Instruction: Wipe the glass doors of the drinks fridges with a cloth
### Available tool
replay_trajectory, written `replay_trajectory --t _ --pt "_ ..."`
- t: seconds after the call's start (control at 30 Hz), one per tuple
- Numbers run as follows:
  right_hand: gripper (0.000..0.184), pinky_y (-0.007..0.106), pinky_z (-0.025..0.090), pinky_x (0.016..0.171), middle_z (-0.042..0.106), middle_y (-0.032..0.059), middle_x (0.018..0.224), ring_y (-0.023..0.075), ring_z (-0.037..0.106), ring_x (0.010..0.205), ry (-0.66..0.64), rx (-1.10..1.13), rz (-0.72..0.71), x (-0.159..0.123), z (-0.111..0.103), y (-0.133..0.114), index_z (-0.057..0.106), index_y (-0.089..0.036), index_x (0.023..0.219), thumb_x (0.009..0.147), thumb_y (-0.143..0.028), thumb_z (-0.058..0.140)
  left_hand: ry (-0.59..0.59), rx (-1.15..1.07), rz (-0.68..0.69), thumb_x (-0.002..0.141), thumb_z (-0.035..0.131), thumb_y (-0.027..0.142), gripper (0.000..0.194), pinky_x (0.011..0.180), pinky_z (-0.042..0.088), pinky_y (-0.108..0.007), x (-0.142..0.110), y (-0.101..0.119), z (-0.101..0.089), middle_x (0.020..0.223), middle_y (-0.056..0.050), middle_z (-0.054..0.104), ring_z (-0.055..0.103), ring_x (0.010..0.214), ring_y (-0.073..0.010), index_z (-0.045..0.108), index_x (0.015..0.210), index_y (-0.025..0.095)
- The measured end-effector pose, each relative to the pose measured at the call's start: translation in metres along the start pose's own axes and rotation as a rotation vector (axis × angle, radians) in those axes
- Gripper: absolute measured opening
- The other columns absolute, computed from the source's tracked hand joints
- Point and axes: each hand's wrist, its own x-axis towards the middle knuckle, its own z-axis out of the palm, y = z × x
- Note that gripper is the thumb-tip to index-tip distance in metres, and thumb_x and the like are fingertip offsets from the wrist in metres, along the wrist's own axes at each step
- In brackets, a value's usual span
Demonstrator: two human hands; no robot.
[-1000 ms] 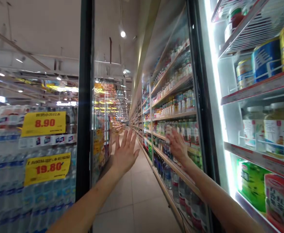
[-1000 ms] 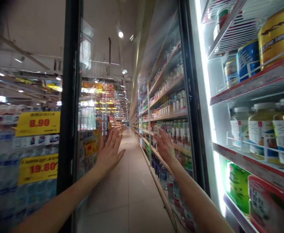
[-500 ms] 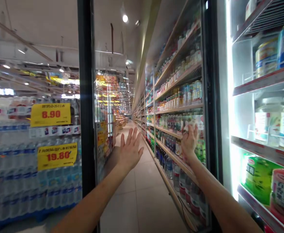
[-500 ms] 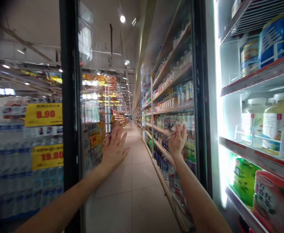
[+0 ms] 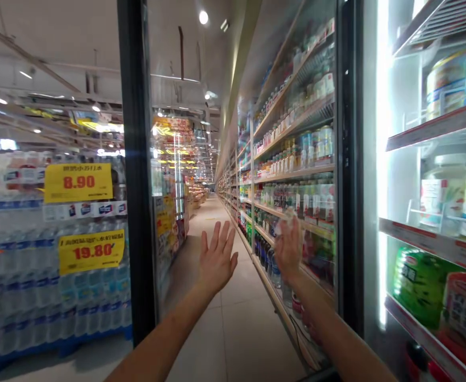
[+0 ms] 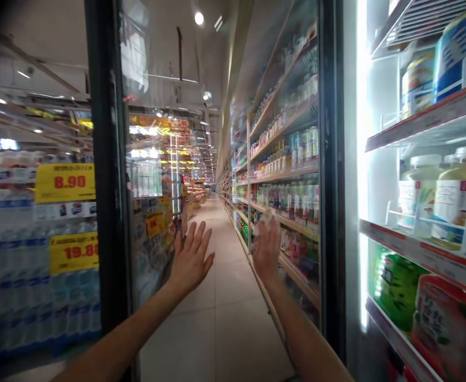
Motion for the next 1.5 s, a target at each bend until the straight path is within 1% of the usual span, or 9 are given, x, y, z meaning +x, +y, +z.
replay_trajectory --t 0.13,0.27,0.33,0.5,0.7,0.87,1.07,1.3,1.5 --pt "0.048 0.05 0.03 0.105 0.031 0.0065 0.144 0.0236 0.027 0.134 -0.175 0.044 -0.289 -0.014 -0.002 -0.01 0.047 -0.027 0.126 0.081 -0.011 0.042 -0.007 0.001 0.012 0.082 0.05 0.037 0.059 0.111 0.007 -0.05 -0.007 0.001 0.002 0.143 -0.008 0.031 0.02 0.136 -0.0264 0.035 0.135 0.017" --pt "0.047 0.051 0.032 0.103 0.028 0.0125 0.145 0.0251 0.028 0.133 0.068 -0.018 0.085 -0.011 -0.003 0.001 0.044 -0.021 0.129 0.083 -0.012 0.039 -0.02 0.008 0.031 0.082 0.049 0.037 0.058 0.111 0.009 -0.048 -0.014 0.002 0.002 0.143 -0.008 0.031 0.021 0.135 -0.0256 0.036 0.134 0.019" --pt "0.048 0.053 0.031 0.103 0.025 0.0131 0.146 0.0261 0.025 0.134 0.047 -0.015 0.106 -0.018 -0.003 -0.006 0.042 -0.021 0.13 0.083 -0.012 0.039 -0.031 0.004 0.015 0.081 0.05 0.036 0.058 0.111 0.01 -0.047 -0.019 0.004 0.003 0.143 -0.007 0.03 0.021 0.135 -0.0254 0.035 0.135 0.019" --pt "0.05 0.051 0.029 0.106 0.028 0.0069 0.146 0.0245 0.026 0.134 -0.235 0.052 -0.265 -0.044 -0.009 -0.021 0.045 -0.029 0.127 0.081 -0.01 0.044 -0.054 -0.017 0.004 0.082 0.049 0.035 0.057 0.111 0.011 -0.045 -0.035 0.005 0.004 0.144 -0.007 0.03 0.022 0.135 -0.0242 0.036 0.134 0.019" --pt "0.051 0.055 0.031 0.103 0.02 0.0133 0.148 0.0281 0.023 0.135 0.014 -0.044 0.192 -0.058 -0.015 0.002 0.036 -0.021 0.135 0.084 -0.013 0.038 -0.09 -0.032 -0.01 0.081 0.05 0.035 0.059 0.111 0.011 -0.047 -0.055 0.013 0.009 0.143 -0.008 0.031 0.02 0.136 -0.0257 0.035 0.135 0.018" --pt "0.054 0.051 0.03 0.106 0.021 0.0052 0.148 0.0252 0.024 0.135 -0.304 0.034 -0.173 -0.11 -0.022 -0.014 0.038 -0.03 0.133 0.083 -0.009 0.042 -0.093 -0.044 -0.034 0.083 0.046 0.035 0.056 0.11 0.012 -0.048 -0.07 0.02 0.015 0.143 -0.009 0.031 0.021 0.135 -0.0259 0.035 0.135 0.016" --pt "0.051 0.058 0.03 0.103 0.02 0.0164 0.147 0.0298 0.022 0.135 -0.026 -0.095 0.396 -0.113 -0.029 0.028 0.033 -0.019 0.136 0.086 -0.016 0.036 -0.138 -0.074 -0.033 0.082 0.049 0.036 0.057 0.111 0.012 -0.047 -0.089 0.024 0.018 0.143 -0.008 0.031 0.019 0.136 -0.0254 0.037 0.134 0.017" --pt "0.051 0.054 0.03 0.105 0.023 0.0054 0.148 0.0257 0.023 0.135 -0.369 0.042 -0.015 -0.139 -0.034 0.008 0.042 -0.029 0.13 0.082 -0.01 0.04 -0.194 -0.117 -0.038 0.081 0.05 0.035 0.056 0.111 0.013 -0.046 -0.132 0.04 0.027 0.141 -0.007 0.036 0.022 0.135 -0.0251 0.039 0.133 0.019" --pt "0.052 0.06 0.029 0.102 0.015 0.0177 0.148 0.0318 0.019 0.136 -0.088 -0.099 0.43 -0.143 -0.034 0.019 0.03 -0.015 0.138 0.086 -0.018 0.033 -0.207 -0.109 -0.025 0.083 0.046 0.03 0.052 0.11 0.016 -0.045 -0.147 0.04 0.026 0.14 -0.007 0.038 0.026 0.134 -0.024 0.038 0.133 0.018"
